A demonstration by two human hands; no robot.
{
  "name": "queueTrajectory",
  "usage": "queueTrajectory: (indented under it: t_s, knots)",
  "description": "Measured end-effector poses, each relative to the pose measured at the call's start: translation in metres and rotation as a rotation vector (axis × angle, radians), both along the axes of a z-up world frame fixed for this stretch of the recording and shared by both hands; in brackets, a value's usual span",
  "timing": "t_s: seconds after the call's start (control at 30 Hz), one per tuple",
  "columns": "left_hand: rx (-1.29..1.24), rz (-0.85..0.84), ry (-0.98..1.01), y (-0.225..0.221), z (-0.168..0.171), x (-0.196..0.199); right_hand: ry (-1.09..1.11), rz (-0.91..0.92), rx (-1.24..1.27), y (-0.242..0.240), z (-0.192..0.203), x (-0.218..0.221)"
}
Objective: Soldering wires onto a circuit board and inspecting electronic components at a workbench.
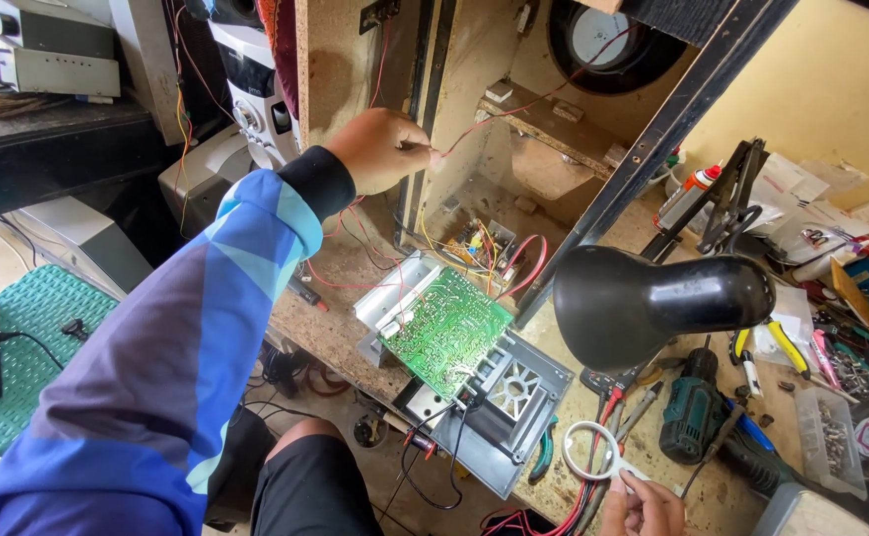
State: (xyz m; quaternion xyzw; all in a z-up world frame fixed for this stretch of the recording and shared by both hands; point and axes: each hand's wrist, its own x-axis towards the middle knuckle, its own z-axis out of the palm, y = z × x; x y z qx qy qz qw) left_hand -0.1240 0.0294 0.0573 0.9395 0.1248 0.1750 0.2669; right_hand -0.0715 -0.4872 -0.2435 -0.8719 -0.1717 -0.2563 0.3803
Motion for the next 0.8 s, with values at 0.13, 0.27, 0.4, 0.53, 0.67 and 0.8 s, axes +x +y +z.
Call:
queueTrajectory:
  t_s: [0.13, 0.27, 0.4, 0.53, 0.67, 0.8]
  knots:
    - [0.110, -0.027, -0.157, 0.020, -0.029, 0.016, 0.021, 0.003, -0.001, 0.003, 0.007, -0.004]
    - [0.190, -0.045, -0.309, 0.022, -0.039, 0.018, 0.019, 0.011, -0.001, 0.006, 0.015, -0.008]
    - [0.111, 0.004, -0.306, 0.015, -0.034, 0.011, 0.083, -0.007, 0.010, 0.009, 0.019, -0.012]
    - [0.014, 0.095, -0.127, 0.022, -0.034, 0.002, 0.084, 0.013, 0.007, 0.008, 0.018, -0.010]
    - [-0.064, 0.060, 0.049, 0.034, -0.032, -0.005, 0.075, 0.022, 0.011, 0.007, 0.016, -0.009]
    - [-0.155, 0.104, 0.048, 0.015, -0.010, -0.028, 0.088, 0.011, -0.011, 0.006, 0.014, -0.008]
